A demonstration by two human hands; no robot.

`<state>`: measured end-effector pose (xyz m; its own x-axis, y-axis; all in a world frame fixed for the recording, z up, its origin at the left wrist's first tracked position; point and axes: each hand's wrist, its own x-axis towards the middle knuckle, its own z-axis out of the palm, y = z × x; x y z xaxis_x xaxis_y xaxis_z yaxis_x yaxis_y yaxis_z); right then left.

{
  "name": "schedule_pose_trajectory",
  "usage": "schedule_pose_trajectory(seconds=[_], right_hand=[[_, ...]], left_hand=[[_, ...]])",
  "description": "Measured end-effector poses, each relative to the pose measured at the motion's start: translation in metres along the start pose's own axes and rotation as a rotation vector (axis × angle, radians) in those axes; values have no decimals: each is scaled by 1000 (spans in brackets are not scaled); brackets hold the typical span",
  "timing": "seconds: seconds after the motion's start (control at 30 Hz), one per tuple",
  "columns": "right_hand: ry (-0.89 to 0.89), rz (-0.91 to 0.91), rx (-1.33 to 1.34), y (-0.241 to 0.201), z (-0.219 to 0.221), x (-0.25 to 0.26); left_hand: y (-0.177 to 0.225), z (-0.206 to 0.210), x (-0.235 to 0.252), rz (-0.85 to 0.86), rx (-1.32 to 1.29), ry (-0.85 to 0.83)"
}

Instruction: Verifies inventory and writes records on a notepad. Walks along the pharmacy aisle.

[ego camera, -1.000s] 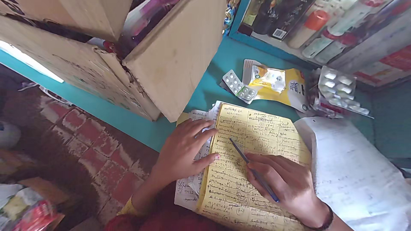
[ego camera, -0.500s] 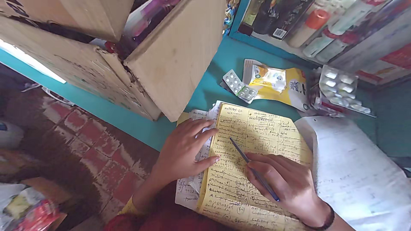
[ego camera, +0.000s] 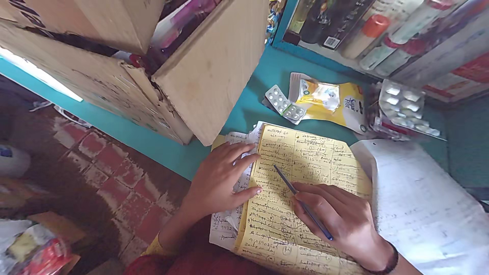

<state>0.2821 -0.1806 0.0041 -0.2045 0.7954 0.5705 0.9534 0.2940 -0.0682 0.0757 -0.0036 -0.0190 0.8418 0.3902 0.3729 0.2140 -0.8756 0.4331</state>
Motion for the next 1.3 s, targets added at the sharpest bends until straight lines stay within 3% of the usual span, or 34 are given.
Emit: schedule_pose_trajectory(seconds=[1.3], right_hand=[[30, 11, -6, 1, 1, -2]], left_hand=[[2, 1, 0, -9, -23, 12]])
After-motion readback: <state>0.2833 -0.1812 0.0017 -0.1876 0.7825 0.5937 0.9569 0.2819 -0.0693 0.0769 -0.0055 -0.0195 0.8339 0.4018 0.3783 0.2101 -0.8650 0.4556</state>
